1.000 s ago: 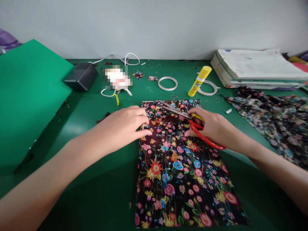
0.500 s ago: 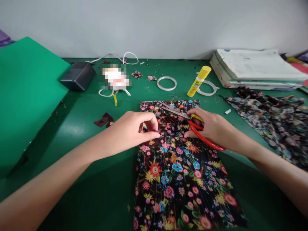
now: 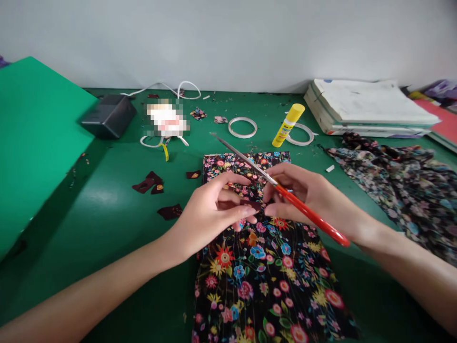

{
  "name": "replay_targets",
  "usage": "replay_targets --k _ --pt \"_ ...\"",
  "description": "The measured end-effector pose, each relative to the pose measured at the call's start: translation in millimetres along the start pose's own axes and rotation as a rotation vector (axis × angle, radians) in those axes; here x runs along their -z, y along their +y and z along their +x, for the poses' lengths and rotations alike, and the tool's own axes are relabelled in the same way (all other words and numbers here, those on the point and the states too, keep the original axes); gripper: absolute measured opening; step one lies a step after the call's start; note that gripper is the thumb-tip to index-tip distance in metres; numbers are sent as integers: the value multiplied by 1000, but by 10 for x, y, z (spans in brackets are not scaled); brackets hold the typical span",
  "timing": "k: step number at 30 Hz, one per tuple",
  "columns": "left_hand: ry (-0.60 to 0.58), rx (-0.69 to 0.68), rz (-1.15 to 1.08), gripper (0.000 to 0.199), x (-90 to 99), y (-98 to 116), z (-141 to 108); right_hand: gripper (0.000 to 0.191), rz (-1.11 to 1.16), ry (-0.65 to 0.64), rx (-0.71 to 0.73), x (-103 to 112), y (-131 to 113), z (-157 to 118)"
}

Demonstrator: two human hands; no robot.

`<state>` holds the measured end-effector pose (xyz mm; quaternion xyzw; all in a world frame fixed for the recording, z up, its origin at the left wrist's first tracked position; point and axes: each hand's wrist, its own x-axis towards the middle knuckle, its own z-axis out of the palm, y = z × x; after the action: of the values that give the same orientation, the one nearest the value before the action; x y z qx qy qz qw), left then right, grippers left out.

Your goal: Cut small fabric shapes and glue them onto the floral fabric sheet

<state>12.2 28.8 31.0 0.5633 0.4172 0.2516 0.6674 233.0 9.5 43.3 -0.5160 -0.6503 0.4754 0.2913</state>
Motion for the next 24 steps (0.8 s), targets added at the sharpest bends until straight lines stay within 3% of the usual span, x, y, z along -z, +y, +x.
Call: replay_targets --k 3,7,9,13,21,24 --pt "-33 -7 -46 35 -91 -23 -48 37 221 -92 12 -131 -71 -67" --pt "-53 -19 5 21 -103 -37 -57 32 294 -89 22 -180 -78 -109" --pt "-68 -59 92 13 -82 -31 -46 30 289 -69 31 -169 -71 -109" --pt "-110 -107 279 19 -57 -21 -39 31 270 -55 11 -144 -62 -93" --pt "-60 -23 66 14 -82 0 -71 30 202 -23 -30 -135 -88 -90" --pt "-144 -9 107 15 -81 -8 -63 28 198 -21 -16 -152 -84 -91"
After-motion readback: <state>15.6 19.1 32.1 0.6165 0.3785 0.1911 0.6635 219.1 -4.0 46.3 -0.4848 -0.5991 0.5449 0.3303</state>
